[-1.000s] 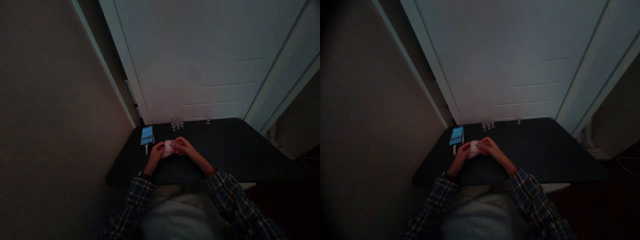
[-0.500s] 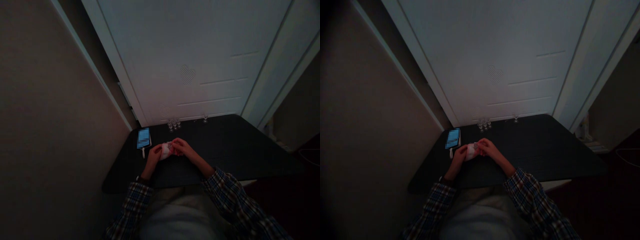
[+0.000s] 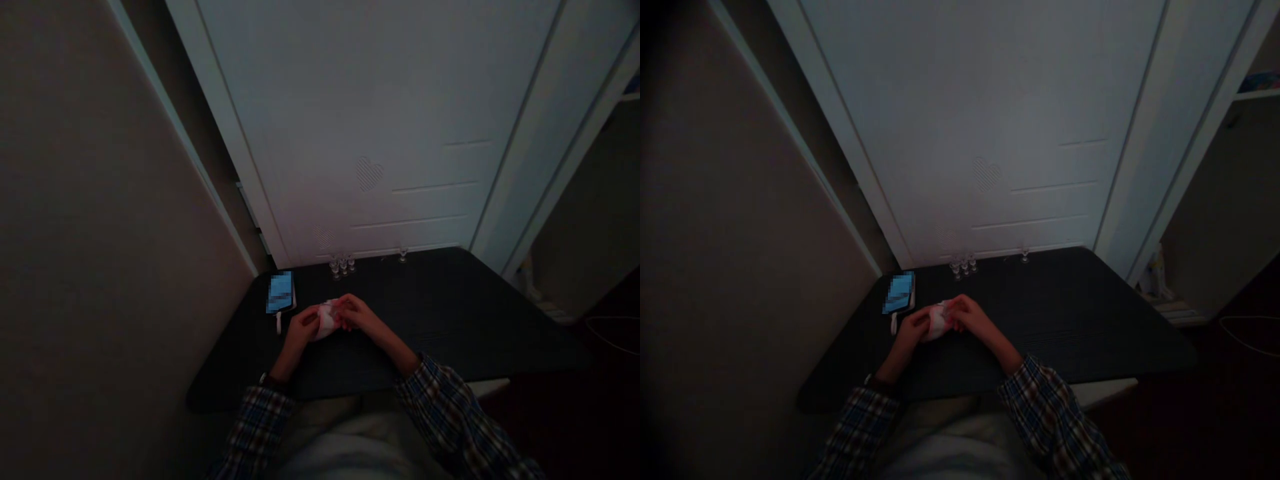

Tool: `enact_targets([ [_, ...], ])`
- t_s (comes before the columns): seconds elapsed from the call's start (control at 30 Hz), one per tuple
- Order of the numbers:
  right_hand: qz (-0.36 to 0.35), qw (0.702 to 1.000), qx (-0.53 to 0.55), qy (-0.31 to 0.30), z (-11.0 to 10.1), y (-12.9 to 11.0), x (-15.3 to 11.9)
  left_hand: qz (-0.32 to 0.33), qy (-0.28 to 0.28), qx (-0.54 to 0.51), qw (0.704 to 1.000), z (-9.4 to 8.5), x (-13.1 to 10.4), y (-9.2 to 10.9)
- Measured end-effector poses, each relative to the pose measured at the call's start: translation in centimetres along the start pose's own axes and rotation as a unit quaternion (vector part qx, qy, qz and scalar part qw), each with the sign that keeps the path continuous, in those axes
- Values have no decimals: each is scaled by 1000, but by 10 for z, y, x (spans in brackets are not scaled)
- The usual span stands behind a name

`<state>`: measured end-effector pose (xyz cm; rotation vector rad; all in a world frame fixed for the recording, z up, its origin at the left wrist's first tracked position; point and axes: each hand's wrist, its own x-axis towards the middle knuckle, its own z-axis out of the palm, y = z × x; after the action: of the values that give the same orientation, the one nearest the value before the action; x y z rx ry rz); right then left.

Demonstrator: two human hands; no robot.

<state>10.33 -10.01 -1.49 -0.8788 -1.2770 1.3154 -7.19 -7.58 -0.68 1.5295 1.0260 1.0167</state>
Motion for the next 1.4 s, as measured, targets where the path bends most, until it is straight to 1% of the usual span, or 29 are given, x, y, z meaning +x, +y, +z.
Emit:
enact_targets([
  [0.07, -13, 1000, -23, 10, 0, 4, 1, 11, 2, 2, 1000, 0, 1, -2],
  [0.13, -29, 997, -72, 24, 0, 6, 0, 27, 9, 11, 1000, -1, 3, -3],
  [0.27, -84, 977, -183, 68, -1, 6, -1, 54, 17, 30, 998, -3, 5, -2],
  [0.33, -99, 970, -200, 102, -3, 5, -2, 54, 25, 33, 998, -2, 5, 0],
  [0.4, -97, 968, -196, 120, -5, 5, -1, 53, 32, 29, 998, -1, 3, 3],
  [0.5, -72, 976, -173, 110, -6, 5, -1, 48, 52, 13, 997, 0, 1, 7],
  [0.6, -58, 983, -146, 93, -3, 4, -1, 40, 93, -9, 995, -1, -2, 9],
  [0.7, -55, 987, -124, 80, 0, 2, -1, 24, 129, -40, 991, -3, -2, 7],
  [0.77, -55, 990, -114, 66, 1, 0, -2, 4, 139, -65, 988, -5, -1, 3],
  [0.83, -56, 991, -106, 55, 1, -2, -3, -7, 140, -86, 986, -6, 0, -1],
  [0.97, -47, 994, -82, 52, 1, -3, -3, -9, 119, -108, 987, -7, 2, -7],
  [1.17, -56, 997, -46, 20, 4, 5, 1, -7, 119, -83, 989, -5, 3, -5],
  [1.27, -55, 996, -66, 33, 4, 7, 2, 0, 105, -73, 992, -3, 2, -3],
  [1.4, -62, 988, -123, 68, 2, 6, 2, 9, 92, -54, 994, -3, 1, -1],
])
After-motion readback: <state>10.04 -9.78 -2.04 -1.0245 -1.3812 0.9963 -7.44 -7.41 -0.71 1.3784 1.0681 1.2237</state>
